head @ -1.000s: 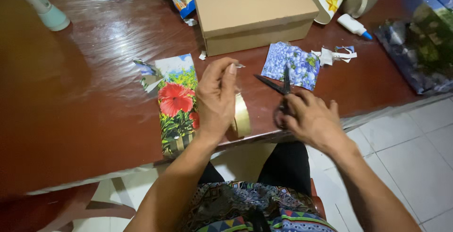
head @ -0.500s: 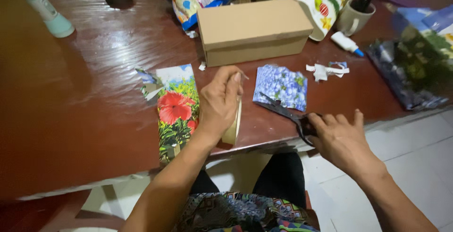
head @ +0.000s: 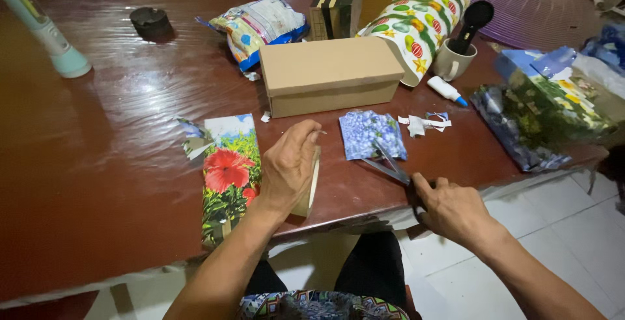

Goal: The person folds the top flap of a floral-patterned gift-wrapped package and secures it with clear tape. They then cut a piece of tape with scissors and apply it to the package, placing the finished item on a stack of other wrapped gifts.

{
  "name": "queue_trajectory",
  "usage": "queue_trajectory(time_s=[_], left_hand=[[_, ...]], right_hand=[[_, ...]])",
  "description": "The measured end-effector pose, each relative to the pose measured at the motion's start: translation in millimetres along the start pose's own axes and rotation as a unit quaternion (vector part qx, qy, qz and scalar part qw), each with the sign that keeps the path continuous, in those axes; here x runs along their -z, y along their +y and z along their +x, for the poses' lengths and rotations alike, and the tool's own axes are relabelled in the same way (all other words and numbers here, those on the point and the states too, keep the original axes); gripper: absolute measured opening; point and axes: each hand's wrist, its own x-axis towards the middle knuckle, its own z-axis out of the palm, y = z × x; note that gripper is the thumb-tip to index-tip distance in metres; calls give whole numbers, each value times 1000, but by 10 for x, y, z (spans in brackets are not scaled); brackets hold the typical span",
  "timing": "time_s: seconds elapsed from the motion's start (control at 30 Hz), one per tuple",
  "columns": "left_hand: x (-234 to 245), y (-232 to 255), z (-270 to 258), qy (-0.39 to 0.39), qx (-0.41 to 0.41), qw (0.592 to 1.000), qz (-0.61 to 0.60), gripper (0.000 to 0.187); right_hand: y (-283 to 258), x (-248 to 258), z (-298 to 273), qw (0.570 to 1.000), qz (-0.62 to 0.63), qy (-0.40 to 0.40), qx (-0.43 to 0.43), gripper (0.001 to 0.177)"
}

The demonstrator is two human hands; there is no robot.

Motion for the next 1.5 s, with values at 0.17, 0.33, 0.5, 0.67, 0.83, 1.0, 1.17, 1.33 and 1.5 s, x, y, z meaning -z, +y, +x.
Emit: queue_trajectory(time_s=[0.17,0.33,0.5,0.67,0.83,1.0,1.17,1.33,1.5], left_hand=[[-10,-51,-27,-26,61,997,-46,16],[-8,-221,8,-94,148,972,-158,20],[50,-376,28,-158,149,931,-293,40],[127,-430,76,-225,172,916,-284,48],[158,-438,168,-235,241,903,-266,53],[111,-437,168,-217,207,917,-263,52],[99,-479,109,-205,231,915,-258,52],[102,-481,134,-211,196,922,-257,54],[152,-435,120,-222,227,918,-237,56]], right_hand=[[319,-112,130,994,58,-93,-21,60],[831,-75,213,903,381,-164,-113,63],[916,9,285,883,441,-151,50,78],[758,217,365,928,329,-154,78,76],[959,310,861,993,20,-61,-95,54],[1844,-354,1328,964,-56,-116,232,62],[2352,-823,1296,912,354,33,203,62],[1772,-503,933,860,491,-118,71,59],[673,106,658,840,469,-66,264,66]])
